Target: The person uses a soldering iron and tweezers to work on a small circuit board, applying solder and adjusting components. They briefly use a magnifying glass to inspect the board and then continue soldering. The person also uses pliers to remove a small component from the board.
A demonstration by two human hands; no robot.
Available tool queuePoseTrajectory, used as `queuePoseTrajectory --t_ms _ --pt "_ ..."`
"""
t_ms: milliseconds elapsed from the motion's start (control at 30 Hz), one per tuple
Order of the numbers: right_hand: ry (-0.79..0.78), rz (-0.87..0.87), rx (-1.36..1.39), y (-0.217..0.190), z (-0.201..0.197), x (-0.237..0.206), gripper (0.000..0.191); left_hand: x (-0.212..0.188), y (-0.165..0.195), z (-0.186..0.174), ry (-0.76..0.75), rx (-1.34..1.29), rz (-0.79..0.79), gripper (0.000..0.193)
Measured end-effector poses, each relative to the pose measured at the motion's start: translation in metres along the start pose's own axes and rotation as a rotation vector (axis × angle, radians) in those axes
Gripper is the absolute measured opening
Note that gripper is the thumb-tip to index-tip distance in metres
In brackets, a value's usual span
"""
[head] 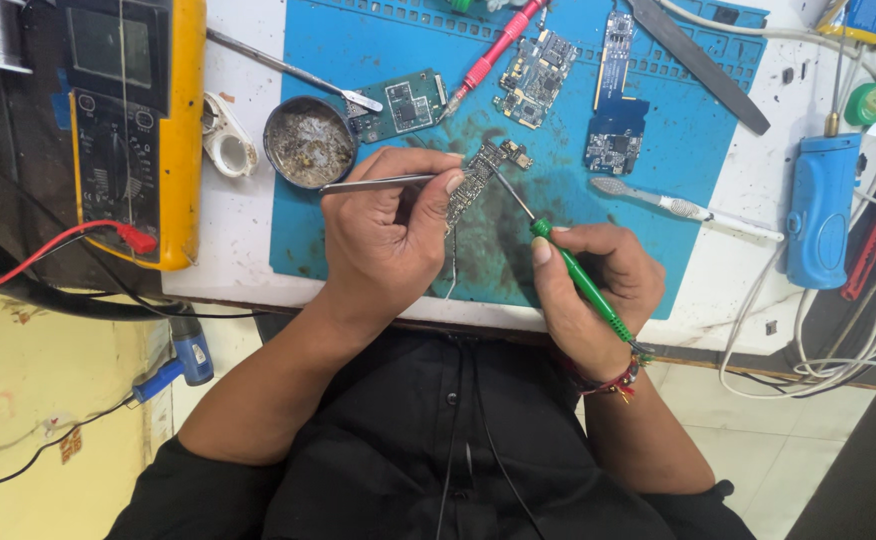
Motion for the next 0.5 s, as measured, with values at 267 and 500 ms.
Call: queuePoseTrajectory --t_ms 267,500 --pt "-0.007 -0.003 -0.004 -0.0003 0.0005 -0.0002 0.012 -0.0001 -0.0003 -0.0006 -0.005 0.001 0.003 0.006" --pt "0.001 -0.013 -0.008 -0.0004 0.0006 -0.0004 0.012 -0.0003 -0.0014 -0.0007 -0.008 0.004 -0.008 0.006"
Point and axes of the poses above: each hand's wrist, its own x-axis towards the middle knuckle, its own z-axis out of the palm, y = z × x, the point moved 3 cm from there along x, towards the middle knuckle, and after that the axes turned 10 degrees about y, right-handed, at the moved point
